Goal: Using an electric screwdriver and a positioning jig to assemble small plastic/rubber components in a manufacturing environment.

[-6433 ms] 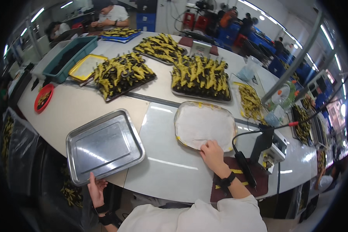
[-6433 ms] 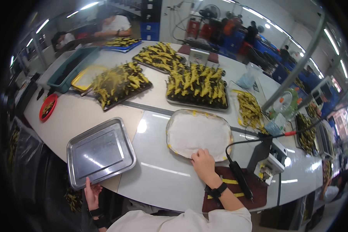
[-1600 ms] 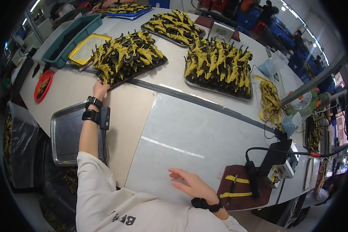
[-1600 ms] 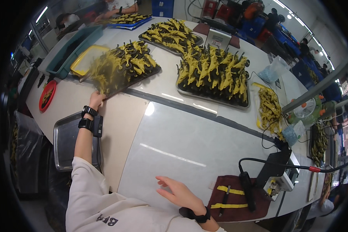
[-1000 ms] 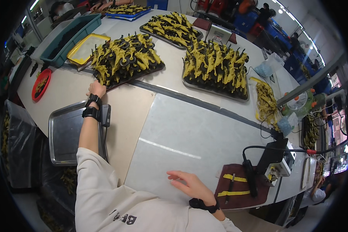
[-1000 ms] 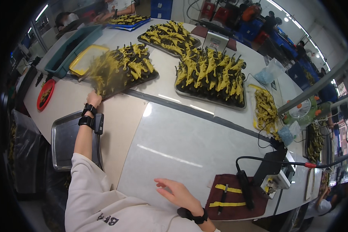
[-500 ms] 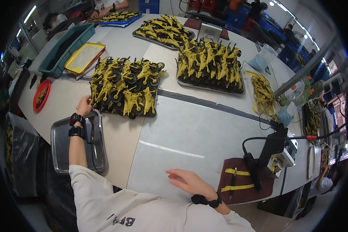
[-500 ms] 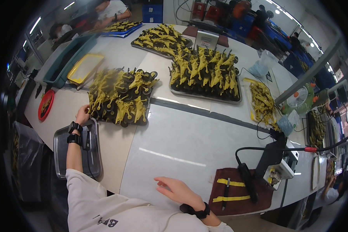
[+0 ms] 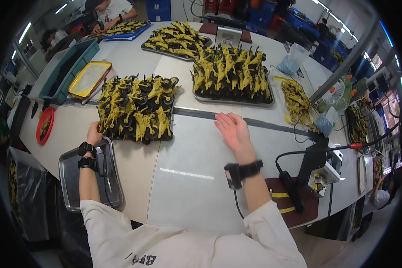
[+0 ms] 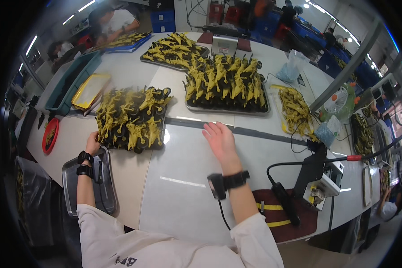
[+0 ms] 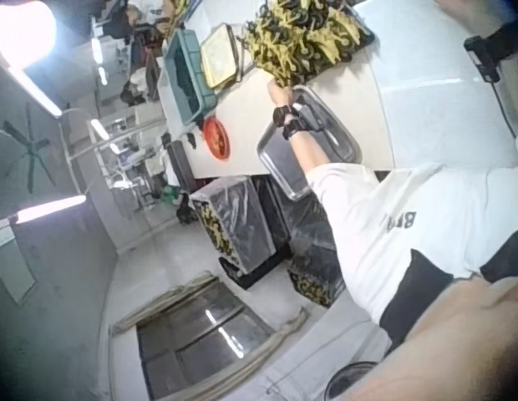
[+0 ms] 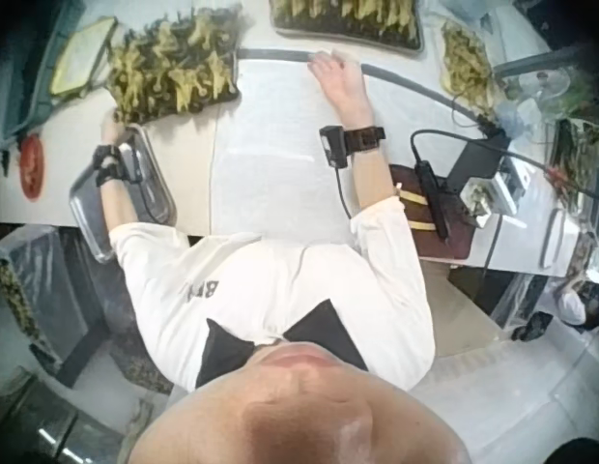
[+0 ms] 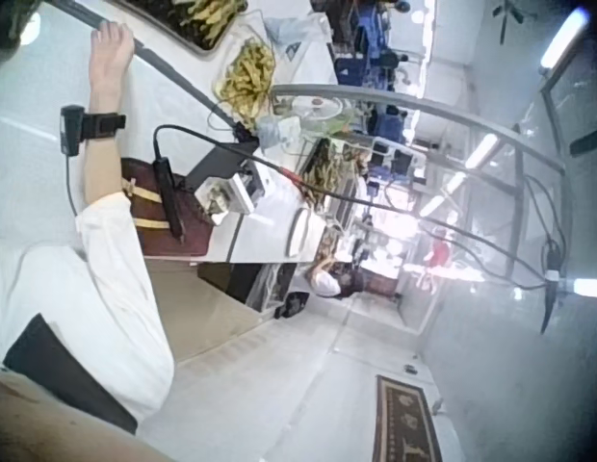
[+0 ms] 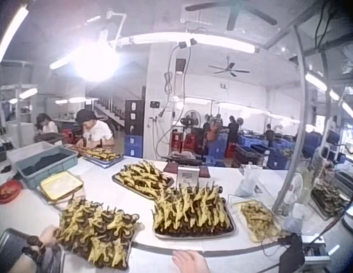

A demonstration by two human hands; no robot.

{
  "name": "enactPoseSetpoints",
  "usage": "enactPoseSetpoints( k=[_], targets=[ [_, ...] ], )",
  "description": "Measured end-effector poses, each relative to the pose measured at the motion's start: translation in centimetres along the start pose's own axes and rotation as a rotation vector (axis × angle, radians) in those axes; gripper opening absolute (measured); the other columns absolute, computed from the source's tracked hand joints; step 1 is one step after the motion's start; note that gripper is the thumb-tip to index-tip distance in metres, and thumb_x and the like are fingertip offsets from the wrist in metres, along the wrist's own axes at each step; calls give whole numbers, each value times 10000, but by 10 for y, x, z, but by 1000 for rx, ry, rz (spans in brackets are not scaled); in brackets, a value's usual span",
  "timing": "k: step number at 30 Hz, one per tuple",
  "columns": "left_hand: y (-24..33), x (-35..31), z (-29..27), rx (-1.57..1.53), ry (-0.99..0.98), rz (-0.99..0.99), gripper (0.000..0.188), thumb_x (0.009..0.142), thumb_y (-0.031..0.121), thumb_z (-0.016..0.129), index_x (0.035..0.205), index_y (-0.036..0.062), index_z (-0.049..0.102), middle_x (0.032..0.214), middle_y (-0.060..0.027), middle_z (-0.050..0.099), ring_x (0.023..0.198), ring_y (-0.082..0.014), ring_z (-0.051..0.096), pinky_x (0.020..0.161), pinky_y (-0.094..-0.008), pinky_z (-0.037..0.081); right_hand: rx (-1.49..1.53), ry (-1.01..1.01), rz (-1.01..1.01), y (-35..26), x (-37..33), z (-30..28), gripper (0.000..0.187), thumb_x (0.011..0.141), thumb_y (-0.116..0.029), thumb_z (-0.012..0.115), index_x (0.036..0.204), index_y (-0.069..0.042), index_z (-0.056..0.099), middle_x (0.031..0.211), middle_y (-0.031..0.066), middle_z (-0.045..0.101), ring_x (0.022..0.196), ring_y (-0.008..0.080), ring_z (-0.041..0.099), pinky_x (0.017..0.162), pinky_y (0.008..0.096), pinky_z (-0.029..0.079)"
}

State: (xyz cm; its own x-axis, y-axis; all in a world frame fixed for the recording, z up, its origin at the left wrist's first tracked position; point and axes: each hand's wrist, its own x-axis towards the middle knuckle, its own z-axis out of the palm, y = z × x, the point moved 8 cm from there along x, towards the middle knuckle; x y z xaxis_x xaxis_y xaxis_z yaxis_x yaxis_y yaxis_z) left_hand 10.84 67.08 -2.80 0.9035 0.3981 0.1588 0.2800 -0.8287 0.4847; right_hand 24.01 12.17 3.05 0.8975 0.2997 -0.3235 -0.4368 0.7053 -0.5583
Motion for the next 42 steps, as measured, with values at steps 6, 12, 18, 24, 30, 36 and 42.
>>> enactPoseSetpoints(
  k=[6, 12, 18, 24, 30, 36, 42],
  targets=[
    [3, 2, 0, 2, -17, -52, 441, 677, -113, 500, 1099, 9, 539, 957, -196, 534, 853, -359, 546, 763, -396, 439, 100, 98, 38, 14, 121, -16, 394, 907, -58, 372, 1202, 185, 276, 1378, 314, 264, 1300, 398, 290, 1107, 461, 256],
    [-6, -3, -1, 45, 26, 2, 436, 698, -95, 478, 1110, 34, 531, 982, -188, 525, 896, -371, 532, 792, -415, 433, 253, 72, 40, 13, 160, -18, 388, 910, -13, 360, 1169, 252, 245, 1353, 376, 251, 1284, 468, 281, 1103, 468, 279],
    [4, -3, 5, 32, 52, 63, 411, 699, -90, 479, 1090, 18, 544, 993, -187, 528, 937, -392, 517, 811, -413, 432, 135, 103, 21, -3, 159, -15, 431, 933, -97, 392, 1268, 143, 265, 1376, 339, 273, 1279, 448, 322, 1058, 500, 334],
    [36, -15, -2, 59, 62, 157, 415, 681, -82, 478, 1081, 14, 536, 997, -199, 529, 945, -400, 513, 818, -424, 432, -509, -169, 185, 41, 80, -3, 548, 948, -192, 450, 1401, 13, 220, 1318, 242, 438, 1160, 326, 512, 907, 449, 475],
    [71, -19, 11, -5, 25, 226, 408, 648, -93, 447, 1037, -3, 530, 982, -208, 538, 939, -415, 504, 825, -427, 426, -849, -184, 22, 36, -20, 1, 613, 920, -224, 509, 1430, -41, 222, 1330, 207, 447, 1189, 264, 489, 929, 383, 451],
    [92, -31, 18, -25, 15, 258, 393, 637, -78, 457, 1016, -7, 531, 951, -206, 539, 913, -418, 505, 793, -433, 425, -911, -115, -231, 11, -94, -9, 545, 908, -136, 514, 1397, -41, 295, 1326, 205, 455, 1194, 247, 473, 927, 343, 428],
    [123, -52, 25, -7, -17, 264, 411, 638, -57, 485, 1042, -8, 534, 973, -203, 548, 937, -400, 517, 814, -426, 426, -991, -105, -449, -38, -196, 2, 492, 896, -90, 510, 1355, -11, 352, 1310, 197, 474, 1235, 248, 454, 954, 337, 405]
  ],
)
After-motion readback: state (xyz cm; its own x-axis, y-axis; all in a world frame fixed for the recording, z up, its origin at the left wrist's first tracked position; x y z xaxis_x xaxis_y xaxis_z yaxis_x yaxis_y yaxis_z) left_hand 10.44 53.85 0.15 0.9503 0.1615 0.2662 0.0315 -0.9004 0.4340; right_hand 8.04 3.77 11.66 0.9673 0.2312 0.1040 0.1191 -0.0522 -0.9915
